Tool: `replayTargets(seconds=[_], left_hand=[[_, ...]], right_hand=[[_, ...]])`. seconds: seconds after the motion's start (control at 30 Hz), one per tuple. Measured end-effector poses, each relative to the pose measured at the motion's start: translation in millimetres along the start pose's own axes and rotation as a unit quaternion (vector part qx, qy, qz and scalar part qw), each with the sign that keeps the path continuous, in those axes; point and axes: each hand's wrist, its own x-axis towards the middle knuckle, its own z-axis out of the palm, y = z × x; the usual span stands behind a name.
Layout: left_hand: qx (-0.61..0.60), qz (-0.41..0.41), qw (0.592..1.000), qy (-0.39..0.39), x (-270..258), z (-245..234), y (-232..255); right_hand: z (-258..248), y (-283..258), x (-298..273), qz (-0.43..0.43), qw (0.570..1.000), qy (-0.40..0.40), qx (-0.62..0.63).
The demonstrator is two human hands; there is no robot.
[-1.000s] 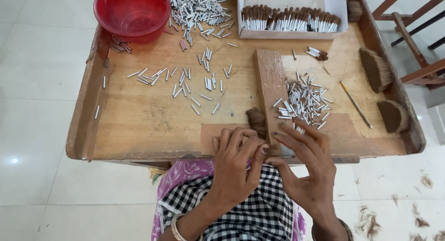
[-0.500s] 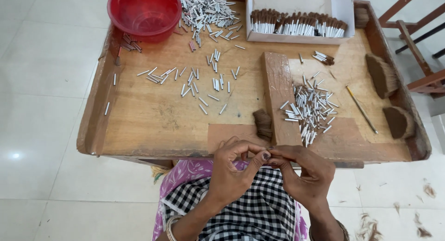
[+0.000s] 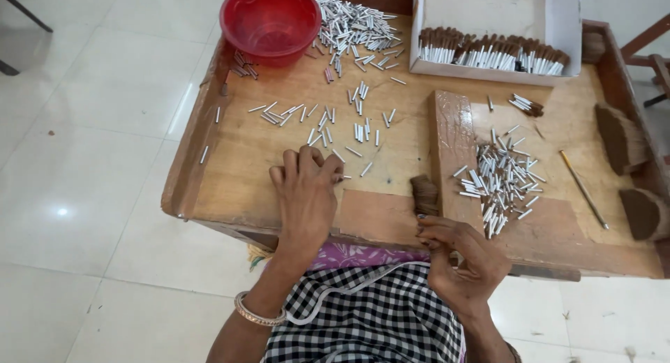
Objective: Assembling small brushes by inserting metal ferrules onto fiber bundles.
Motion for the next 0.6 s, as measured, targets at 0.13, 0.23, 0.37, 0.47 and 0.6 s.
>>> replayTargets(seconds=[0.13, 0.23, 0.37, 0.47, 0.6], left_hand=[[-0.105, 0.024, 0.994, -0.023, -23, -2, 34], [-0.301, 0.011, 0.951, -0.068, -45, 1, 56], [-0.408, 0.01, 0.91, -0.076, -52, -5, 68], [-0.416, 0.018, 0.906, -0.073, -51, -10, 72], [-0.376, 0.039, 0.925, -0.049, -54, -12, 73]], right_hand=[[2, 4, -7, 0.071, 0.991, 0.006, 0.114], [1, 10, -17, 0.08, 0.981, 0.015, 0.175], [-3, 12, -23, 0.099, 0.972, 0.027, 0.21], [-6, 10, -22, 0.091, 0.976, 0.03, 0.198], [-10, -9, -11, 0.009, 0.999, 0.039, -0.007]])
